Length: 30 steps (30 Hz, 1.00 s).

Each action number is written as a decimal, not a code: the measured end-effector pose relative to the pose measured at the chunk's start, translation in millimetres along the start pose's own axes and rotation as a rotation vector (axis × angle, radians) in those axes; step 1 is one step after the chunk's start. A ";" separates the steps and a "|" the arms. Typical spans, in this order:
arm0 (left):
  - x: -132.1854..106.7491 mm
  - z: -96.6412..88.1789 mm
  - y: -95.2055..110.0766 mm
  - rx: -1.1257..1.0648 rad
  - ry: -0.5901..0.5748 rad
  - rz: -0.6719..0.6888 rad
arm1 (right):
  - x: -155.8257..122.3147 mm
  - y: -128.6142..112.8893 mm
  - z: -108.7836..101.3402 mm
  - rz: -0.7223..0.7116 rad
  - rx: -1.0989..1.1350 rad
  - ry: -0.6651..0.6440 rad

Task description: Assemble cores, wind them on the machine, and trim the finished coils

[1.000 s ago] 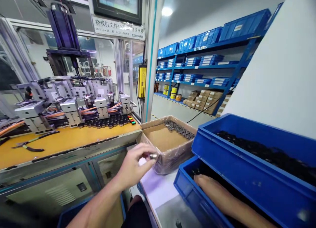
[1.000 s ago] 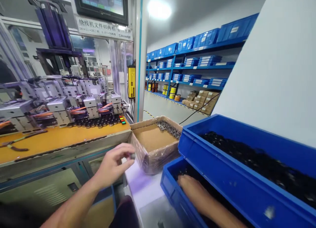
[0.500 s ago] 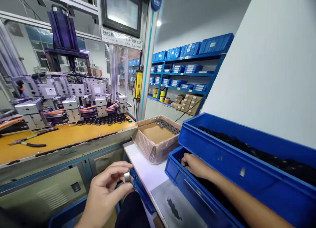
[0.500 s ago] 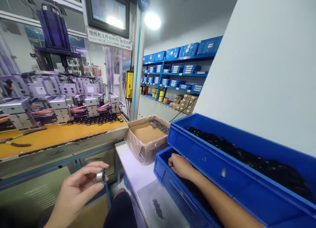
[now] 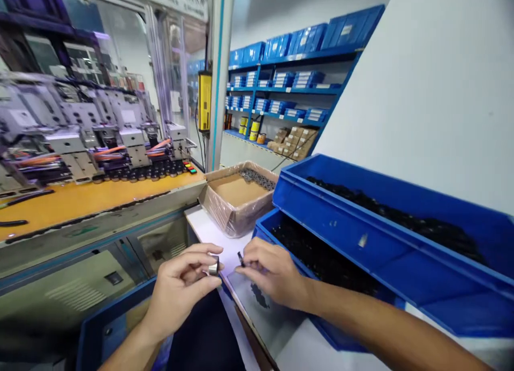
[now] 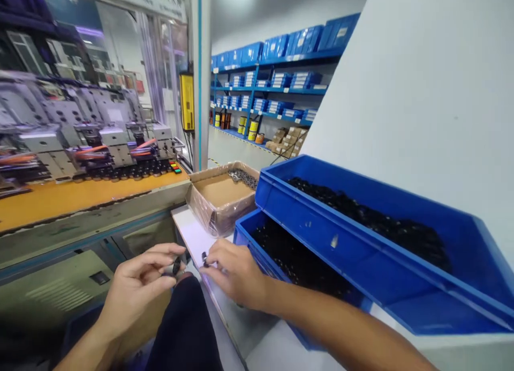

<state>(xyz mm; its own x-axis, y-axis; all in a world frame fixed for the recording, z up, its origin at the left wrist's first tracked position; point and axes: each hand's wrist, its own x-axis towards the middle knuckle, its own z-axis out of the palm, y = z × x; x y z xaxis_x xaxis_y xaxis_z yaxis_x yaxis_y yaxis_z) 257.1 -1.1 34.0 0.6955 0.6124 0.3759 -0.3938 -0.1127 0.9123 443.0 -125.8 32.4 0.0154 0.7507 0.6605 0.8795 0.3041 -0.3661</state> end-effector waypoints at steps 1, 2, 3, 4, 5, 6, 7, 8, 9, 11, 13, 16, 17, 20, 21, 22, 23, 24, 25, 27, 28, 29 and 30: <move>1.6 4.7 -3.6 -0.025 -0.020 -0.002 | -3.2 -5.4 3.1 -0.079 0.052 0.044; 3.2 8.9 -7.1 -0.037 -0.033 -0.013 | -5.0 -8.7 4.8 -0.131 0.078 0.082; 4.9 12.6 -10.3 -0.035 -0.040 -0.030 | -5.6 -10.0 5.2 -0.155 0.078 0.110; 6.7 15.7 -13.1 -0.021 -0.046 -0.052 | -5.5 -9.9 4.8 -0.170 0.067 0.131; 8.5 18.1 -15.5 -0.008 -0.051 -0.071 | -5.1 -8.7 4.1 -0.182 0.051 0.148; 10.5 20.0 -17.4 0.006 -0.055 -0.086 | -4.6 -7.0 3.3 -0.193 0.036 0.163; 12.5 21.5 -18.9 0.019 -0.054 -0.095 | -4.1 -5.2 2.6 -0.199 0.022 0.176; 14.5 22.6 -19.9 0.029 -0.054 -0.102 | -3.8 -3.4 2.2 -0.201 0.007 0.187; 16.3 23.6 -20.6 0.029 -0.055 -0.110 | -3.6 -2.0 2.1 -0.202 -0.007 0.196; 19.0 25.3 -21.4 0.002 -0.069 -0.147 | -3.2 0.0 2.6 -0.211 -0.028 0.210; 19.5 26.8 -22.1 -0.054 -0.090 -0.193 | -2.8 1.1 3.3 -0.219 -0.043 0.211; 16.4 28.7 -23.4 -0.093 -0.089 -0.238 | -2.5 1.6 3.7 -0.226 -0.048 0.215; 14.8 29.1 -23.9 -0.078 -0.080 -0.245 | -2.5 1.4 3.4 -0.225 -0.046 0.218; 10.8 29.5 -24.9 -0.019 -0.055 -0.253 | -2.7 0.0 2.0 -0.227 -0.038 0.210; 10.1 29.2 -25.0 -0.007 -0.057 -0.250 | -2.7 -0.7 1.4 -0.230 -0.037 0.198; 9.6 28.7 -24.9 -0.002 -0.059 -0.239 | -2.7 -1.5 0.8 -0.234 -0.036 0.179; 9.4 28.1 -24.5 0.003 -0.059 -0.221 | -2.8 -2.1 0.3 -0.242 -0.036 0.161; 9.4 27.4 -23.9 0.008 -0.057 -0.200 | -2.8 -2.6 -0.1 -0.250 -0.036 0.144; 9.4 26.9 -23.1 0.013 -0.057 -0.182 | -2.9 -2.9 -0.5 -0.252 -0.035 0.133; 9.4 26.2 -20.9 0.007 -0.055 -0.153 | -3.1 -3.0 -1.0 -0.242 -0.028 0.158; 9.3 26.2 -19.6 -0.003 -0.057 -0.144 | -3.1 -2.9 -1.4 -0.234 -0.030 0.181; 9.2 26.3 -18.5 -0.013 -0.060 -0.140 | -2.9 -2.8 -1.7 -0.230 -0.035 0.202; 9.1 26.5 -17.5 -0.020 -0.063 -0.137 | -2.7 -2.7 -2.2 -0.238 -0.040 0.213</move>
<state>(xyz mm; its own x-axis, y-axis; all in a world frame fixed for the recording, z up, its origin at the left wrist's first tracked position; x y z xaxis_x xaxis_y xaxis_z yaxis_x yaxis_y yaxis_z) 286.2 -14.3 25.8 0.7798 0.5704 0.2581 -0.3040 -0.0155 0.9526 441.7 -129.9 33.1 -0.0972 0.5207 0.8482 0.8882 0.4298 -0.1621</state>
